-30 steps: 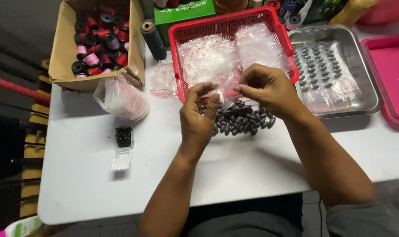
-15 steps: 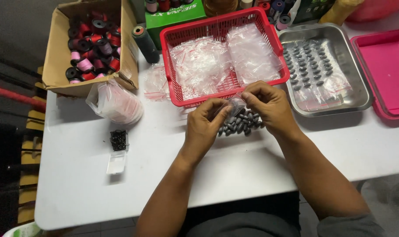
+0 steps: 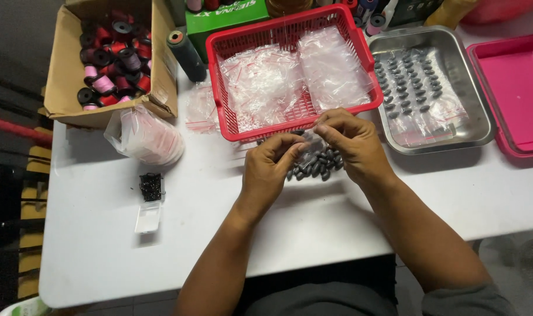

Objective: Packaging small lead fishing weights into plastic zip-lock bags by counting them out from a pile.

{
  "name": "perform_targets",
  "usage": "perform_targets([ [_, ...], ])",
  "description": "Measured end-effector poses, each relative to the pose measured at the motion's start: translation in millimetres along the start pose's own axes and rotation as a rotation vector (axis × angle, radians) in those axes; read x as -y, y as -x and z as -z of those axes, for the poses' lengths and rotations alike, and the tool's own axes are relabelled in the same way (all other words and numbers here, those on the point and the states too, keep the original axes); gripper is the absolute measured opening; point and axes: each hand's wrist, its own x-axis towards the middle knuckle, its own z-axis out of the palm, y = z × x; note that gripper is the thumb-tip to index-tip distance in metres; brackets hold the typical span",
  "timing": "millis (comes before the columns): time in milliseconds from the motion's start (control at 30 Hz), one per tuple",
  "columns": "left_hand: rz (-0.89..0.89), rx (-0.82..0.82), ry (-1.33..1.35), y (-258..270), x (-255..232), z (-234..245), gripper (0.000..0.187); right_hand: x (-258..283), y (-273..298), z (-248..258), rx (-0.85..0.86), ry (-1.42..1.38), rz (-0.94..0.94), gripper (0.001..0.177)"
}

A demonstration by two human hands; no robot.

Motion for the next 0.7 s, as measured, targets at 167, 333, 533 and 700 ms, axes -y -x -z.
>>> perform_targets([
  [167, 0.043, -0.007, 0.08, 0, 3, 1, 0.014, 3, 1, 0, -0.054, -0.113, -0.03, 0.011],
  [333, 0.051, -0.027, 0.126, 0, 0, 2, 0.014, 7, 4, -4, -0.101, -0.17, -0.063, 0.012],
  [533, 0.082, 0.04, 0.11, -1, 7, 1, 0.017, 6, 2, -4, -0.138, -0.187, -0.081, 0.012],
  [700, 0.085, 0.015, 0.11, -1, 8, 3, 0.016, 3, 3, -1, -0.079, -0.139, -0.07, 0.01],
])
